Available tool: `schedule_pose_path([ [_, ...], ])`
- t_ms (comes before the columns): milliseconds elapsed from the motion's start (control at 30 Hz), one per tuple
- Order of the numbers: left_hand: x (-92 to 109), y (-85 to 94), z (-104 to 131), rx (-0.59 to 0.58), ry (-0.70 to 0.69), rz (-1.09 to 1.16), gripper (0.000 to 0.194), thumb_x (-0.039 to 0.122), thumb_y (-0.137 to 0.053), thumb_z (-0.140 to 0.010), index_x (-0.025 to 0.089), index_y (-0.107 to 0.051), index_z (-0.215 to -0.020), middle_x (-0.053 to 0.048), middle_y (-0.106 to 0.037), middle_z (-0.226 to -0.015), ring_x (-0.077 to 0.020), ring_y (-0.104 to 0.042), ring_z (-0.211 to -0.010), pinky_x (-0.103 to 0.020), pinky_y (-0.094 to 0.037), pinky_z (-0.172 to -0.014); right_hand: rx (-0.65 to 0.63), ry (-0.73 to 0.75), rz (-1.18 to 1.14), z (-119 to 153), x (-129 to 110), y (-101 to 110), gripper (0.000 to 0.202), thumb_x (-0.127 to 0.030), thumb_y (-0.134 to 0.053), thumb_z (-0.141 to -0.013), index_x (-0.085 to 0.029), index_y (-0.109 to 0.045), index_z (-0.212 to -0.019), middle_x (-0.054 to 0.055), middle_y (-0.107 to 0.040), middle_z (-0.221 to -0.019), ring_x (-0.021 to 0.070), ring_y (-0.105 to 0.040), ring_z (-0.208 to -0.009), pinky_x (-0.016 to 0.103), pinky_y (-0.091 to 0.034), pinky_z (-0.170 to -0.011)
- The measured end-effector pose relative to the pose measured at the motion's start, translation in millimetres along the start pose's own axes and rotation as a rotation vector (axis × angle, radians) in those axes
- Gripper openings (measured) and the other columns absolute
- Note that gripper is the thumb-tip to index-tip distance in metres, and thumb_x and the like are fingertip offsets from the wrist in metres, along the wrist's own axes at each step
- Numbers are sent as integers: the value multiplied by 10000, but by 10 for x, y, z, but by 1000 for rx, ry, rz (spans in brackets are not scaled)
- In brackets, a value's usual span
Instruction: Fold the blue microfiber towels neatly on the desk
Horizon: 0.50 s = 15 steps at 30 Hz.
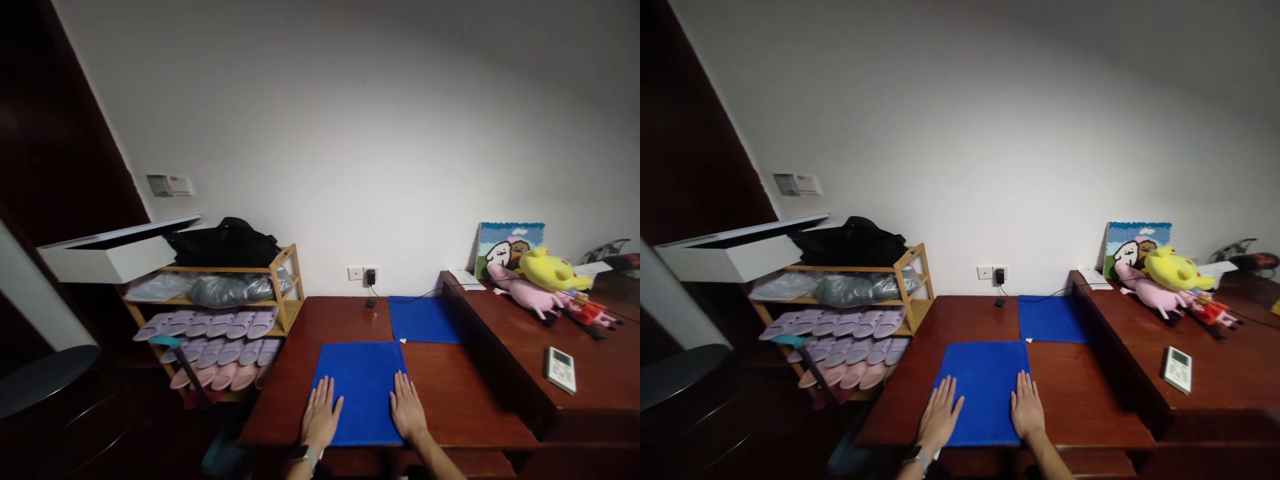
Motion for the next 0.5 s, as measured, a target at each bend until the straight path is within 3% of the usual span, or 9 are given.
schedule_pose_path([
  [100,-264,54,70,23,20,-19,730,611,-213,-1023,179,-278,-1608,-82,-238,-1682,-254,-240,-1559,-483,-271,-1269,15,-10,5,13,-22,-6,674,-391,-207,-1016,-53,-274,-1596,92,-204,-1675,230,-153,-1565,422,-108,-1293],
  [333,-297,-16,60,26,17,-14,761,630,-211,-1016,151,-292,-1602,-94,-240,-1681,-252,-233,-1560,-461,-271,-1272,35,49,-73,122,-51,-151,701,-447,-206,-1030,-39,-272,-1596,97,-194,-1677,228,-151,-1563,392,-140,-1294],
  [433,-223,39,19,52,2,-23,738,618,-237,-1017,163,-329,-1591,-109,-293,-1663,-275,-269,-1548,-512,-266,-1270,33,51,-82,129,-37,-183,697,-438,-200,-1029,-42,-265,-1598,93,-182,-1679,228,-148,-1563,406,-140,-1296],
  [500,0,92,-20,76,-26,-9,739,614,-233,-1021,145,-353,-1581,-126,-299,-1658,-287,-264,-1550,-522,-253,-1274,40,47,-85,127,-39,-169,693,-439,-199,-1030,-53,-258,-1602,83,-176,-1681,223,-142,-1564,403,-139,-1296],
])
Point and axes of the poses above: each hand's wrist, its own z-axis away from the middle knuckle, its own y-axis out of the back of the hand, x = y × z, the point moved 10 cm from there along -z, towards the middle knuckle
